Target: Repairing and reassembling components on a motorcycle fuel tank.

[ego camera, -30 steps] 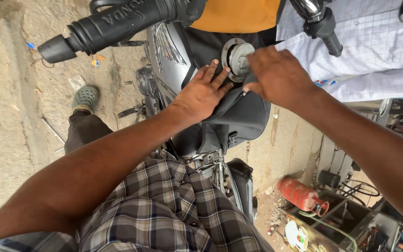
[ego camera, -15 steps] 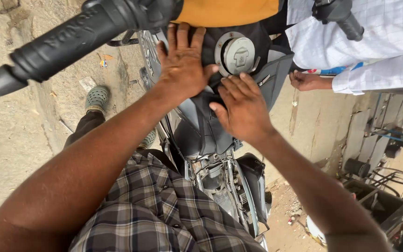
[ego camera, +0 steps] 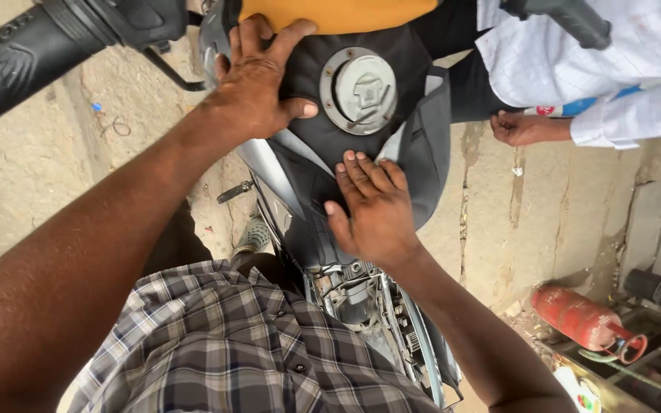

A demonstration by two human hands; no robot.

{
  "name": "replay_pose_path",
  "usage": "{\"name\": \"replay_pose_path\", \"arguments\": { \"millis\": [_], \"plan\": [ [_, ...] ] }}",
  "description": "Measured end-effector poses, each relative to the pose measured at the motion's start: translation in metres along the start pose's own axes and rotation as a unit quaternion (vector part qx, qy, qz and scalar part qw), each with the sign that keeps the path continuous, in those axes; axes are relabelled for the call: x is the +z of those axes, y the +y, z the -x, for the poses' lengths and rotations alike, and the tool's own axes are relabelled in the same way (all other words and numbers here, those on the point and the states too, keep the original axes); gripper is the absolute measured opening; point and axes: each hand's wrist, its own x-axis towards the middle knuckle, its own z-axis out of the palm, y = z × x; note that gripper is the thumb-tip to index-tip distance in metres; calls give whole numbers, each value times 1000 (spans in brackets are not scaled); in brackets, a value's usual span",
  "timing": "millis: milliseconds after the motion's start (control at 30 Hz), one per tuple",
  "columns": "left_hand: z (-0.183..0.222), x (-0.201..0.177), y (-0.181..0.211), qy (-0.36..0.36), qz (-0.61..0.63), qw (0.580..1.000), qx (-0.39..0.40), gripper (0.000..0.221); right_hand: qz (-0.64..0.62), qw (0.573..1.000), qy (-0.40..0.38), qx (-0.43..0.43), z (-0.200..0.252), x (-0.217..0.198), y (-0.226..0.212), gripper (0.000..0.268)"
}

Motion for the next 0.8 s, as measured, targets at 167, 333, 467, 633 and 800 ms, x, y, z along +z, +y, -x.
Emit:
{"name": "replay_pose_path", "arguments": {
  "millis": [167, 333, 467, 633, 800],
  "plan": [
    [12, -2, -5, 13, -28, 999, 38, 100, -2, 1000, -2, 19, -10, -25, 13, 58],
    [-10, -27, 40, -44, -161, 986, -17, 98, -20, 992, 21, 119, -9, -39, 40, 64],
    [-67, -15, 79, 13, -60, 974, 217, 20, -53, 979, 29, 194, 9, -26, 28, 63],
    [-140, 37, 113, -76, -17, 951, 299, 48, -77, 967, 98, 223, 8, -9, 22, 75],
    [-160, 65, 107, -120, -177, 937, 278, 61, -99, 956, 143, 236, 10, 12, 24, 83]
  ]
}}
